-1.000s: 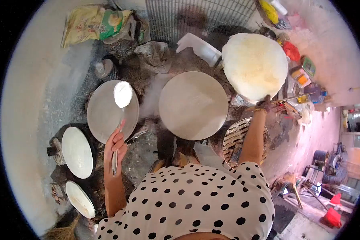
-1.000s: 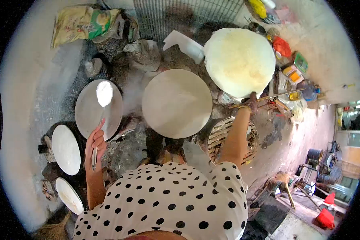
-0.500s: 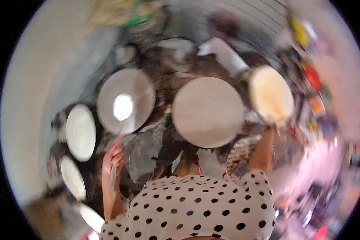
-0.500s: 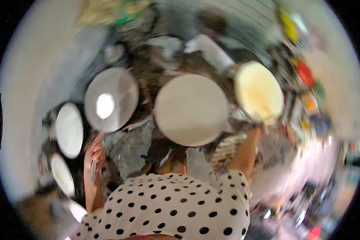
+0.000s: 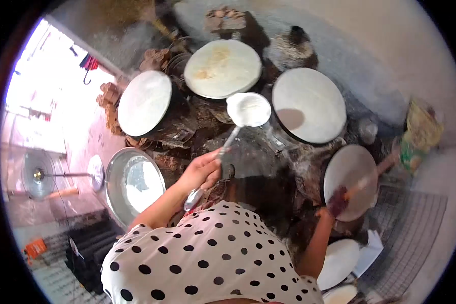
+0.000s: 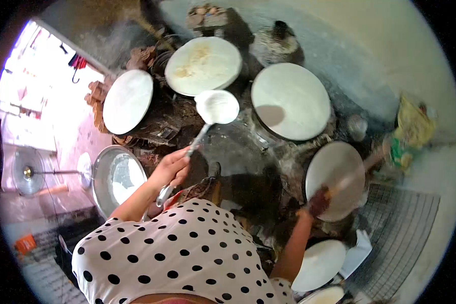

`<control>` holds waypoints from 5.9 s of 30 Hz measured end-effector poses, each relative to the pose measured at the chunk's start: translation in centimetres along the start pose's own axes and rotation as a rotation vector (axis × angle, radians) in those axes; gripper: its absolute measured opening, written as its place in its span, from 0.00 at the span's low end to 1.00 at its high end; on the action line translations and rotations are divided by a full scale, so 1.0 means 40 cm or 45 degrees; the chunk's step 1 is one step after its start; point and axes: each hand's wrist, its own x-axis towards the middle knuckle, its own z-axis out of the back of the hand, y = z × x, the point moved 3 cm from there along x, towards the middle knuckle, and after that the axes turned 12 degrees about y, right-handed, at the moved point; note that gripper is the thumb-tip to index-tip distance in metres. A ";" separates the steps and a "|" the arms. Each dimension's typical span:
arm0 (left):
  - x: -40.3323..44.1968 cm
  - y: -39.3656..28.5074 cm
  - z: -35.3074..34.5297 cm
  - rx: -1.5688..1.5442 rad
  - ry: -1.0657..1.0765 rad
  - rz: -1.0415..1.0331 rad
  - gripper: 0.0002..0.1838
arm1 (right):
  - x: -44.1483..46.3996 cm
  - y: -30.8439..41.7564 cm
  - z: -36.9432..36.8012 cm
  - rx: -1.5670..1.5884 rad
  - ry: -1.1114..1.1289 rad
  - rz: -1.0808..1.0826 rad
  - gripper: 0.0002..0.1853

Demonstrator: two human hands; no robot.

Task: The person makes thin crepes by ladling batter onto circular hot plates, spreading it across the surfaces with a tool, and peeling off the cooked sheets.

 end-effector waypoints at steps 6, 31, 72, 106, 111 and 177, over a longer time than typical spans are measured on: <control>-0.026 0.000 0.387 -0.539 -0.433 -0.018 0.17 | 0.140 0.484 -0.795 -0.558 0.566 0.320 0.28; -0.212 -0.076 0.594 -0.818 -0.554 -0.206 0.19 | 0.198 0.736 -1.069 -0.137 -0.026 0.464 0.24; 0.429 0.401 -0.970 -0.326 0.742 0.913 0.25 | -1.075 -1.002 1.052 -1.010 -1.529 -0.922 0.04; 1.099 0.531 -0.929 1.735 1.187 -0.232 0.26 | -0.431 -0.302 0.295 -0.396 -0.568 -0.496 0.25; 1.092 0.445 -0.910 2.174 1.071 -0.519 0.26 | -0.279 -0.262 0.203 0.327 -0.822 -0.230 0.24; 0.387 0.278 -0.317 0.100 0.257 0.248 0.22 | 0.106 -0.357 0.446 -0.455 -0.003 0.035 0.22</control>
